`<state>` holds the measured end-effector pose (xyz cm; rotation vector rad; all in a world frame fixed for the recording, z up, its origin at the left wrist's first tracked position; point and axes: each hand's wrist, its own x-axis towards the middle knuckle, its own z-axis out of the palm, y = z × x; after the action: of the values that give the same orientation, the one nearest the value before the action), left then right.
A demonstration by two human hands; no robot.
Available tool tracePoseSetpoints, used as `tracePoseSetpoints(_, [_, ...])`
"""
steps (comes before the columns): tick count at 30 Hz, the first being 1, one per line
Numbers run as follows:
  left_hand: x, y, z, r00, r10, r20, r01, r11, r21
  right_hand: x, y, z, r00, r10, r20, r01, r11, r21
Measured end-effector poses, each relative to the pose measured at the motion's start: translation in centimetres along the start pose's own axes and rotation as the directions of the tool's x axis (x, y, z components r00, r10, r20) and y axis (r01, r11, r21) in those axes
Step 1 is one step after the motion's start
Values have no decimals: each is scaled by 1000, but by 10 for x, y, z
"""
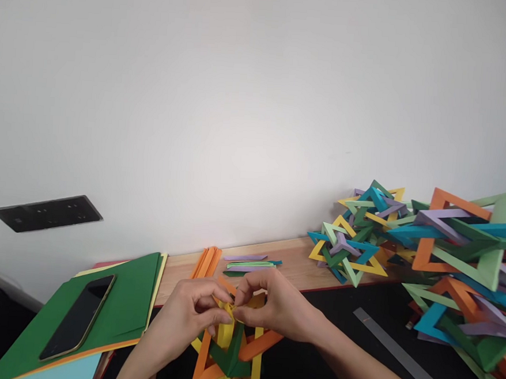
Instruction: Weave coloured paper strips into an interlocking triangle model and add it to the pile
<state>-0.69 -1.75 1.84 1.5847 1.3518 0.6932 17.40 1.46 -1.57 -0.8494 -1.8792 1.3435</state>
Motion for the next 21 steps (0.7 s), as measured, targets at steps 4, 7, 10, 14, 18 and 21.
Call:
tracePoseSetpoints(4, [0,0,1,1000,10,5,-10,1000,-1,0,1,1,999,-39,-17,39,999,-18])
tracePoseSetpoints(7, [1,0,1,1000,3,8,-3,1000,12,-2,0,-2,997,-79,3,79,995,-52])
tracePoseSetpoints(10, [1,0,0,1000,3,9,-4,1000,26,-3,-2,-8,994,-86,61,92,990,-105])
tracePoseSetpoints(14, [0,1,-1,1000,-15,15,14,999,45,-3,-3,-15,990,-92,107,101,991,-89])
tracePoseSetpoints(18, [0,4,-2,998,-54,16,53,997,58,-2,-2,-17,982,-123,141,133,990,-57])
tracePoseSetpoints(21, [0,7,0,998,-49,28,48,999,10,-1,-2,-16,973,-161,165,174,982,-68])
